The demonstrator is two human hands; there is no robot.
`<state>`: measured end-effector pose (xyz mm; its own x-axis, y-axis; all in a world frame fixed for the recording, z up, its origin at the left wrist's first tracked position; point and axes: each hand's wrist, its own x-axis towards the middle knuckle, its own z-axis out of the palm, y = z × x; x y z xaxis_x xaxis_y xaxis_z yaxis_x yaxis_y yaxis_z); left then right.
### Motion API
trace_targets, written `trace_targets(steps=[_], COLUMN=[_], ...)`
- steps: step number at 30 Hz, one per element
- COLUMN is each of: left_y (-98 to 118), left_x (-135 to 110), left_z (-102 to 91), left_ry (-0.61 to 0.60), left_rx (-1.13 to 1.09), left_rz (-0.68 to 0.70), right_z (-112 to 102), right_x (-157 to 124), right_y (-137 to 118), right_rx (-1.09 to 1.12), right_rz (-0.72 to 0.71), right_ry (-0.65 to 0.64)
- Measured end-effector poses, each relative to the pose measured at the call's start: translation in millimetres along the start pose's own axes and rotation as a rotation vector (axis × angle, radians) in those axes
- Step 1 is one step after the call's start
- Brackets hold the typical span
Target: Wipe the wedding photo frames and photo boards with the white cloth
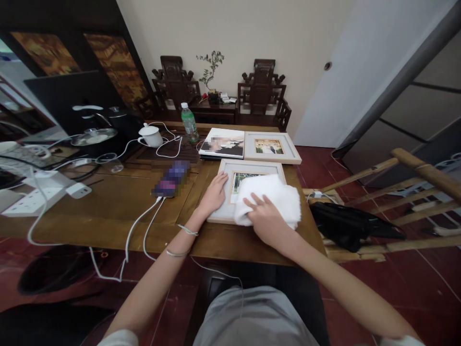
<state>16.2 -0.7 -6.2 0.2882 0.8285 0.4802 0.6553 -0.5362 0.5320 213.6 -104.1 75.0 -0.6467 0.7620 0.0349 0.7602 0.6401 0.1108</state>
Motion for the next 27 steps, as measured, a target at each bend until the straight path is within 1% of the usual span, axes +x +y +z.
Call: trace_targets(steps=[3,5,7,9,13,16,19,24,27], left_y=[1.8,3.3,4.5,5.2,5.4,5.4,5.0,1.9,0.4], left_x=[1.3,1.9,2.1,2.0,1.5,1.2,0.8,0.4,0.6], left_z=[-3.6,-5.4,-6.2,-5.8,-3.4,-1.8,-1.0,-0.1,0.1], left_ry=[-0.001,-0.005,-0.011,-0.016,-0.018,-0.014,-0.017,-0.009,-0.01], left_rx=[-0.026,-0.037,-0.024,0.003,0.035,0.039,0.043,0.046,0.035], left_rz=[-0.015,-0.019,-0.015,-0.007,0.01,0.014,0.008,0.023,0.029], right_z=[4.4,6.8,7.5,5.3,-5.8,-10.6,-5.1,14.8,16.3], right_x=[27.8,32.0,23.3,5.2,-33.8,-43.8,-31.2,7.9,25.2], right_y=[-15.9,-20.5,-19.3,-12.8,9.8,29.4,48.1,79.1,96.8], right_rx=[0.052,0.051,0.036,0.017,-0.007,0.009,0.01,-0.029,-0.036], right_rz=[-0.11,-0.122,-0.095,-0.035,0.142,0.195,0.188,0.221,0.237], right_ry=[0.032,0.065,0.087,0.069,-0.033,-0.055,-0.044,0.03,0.052])
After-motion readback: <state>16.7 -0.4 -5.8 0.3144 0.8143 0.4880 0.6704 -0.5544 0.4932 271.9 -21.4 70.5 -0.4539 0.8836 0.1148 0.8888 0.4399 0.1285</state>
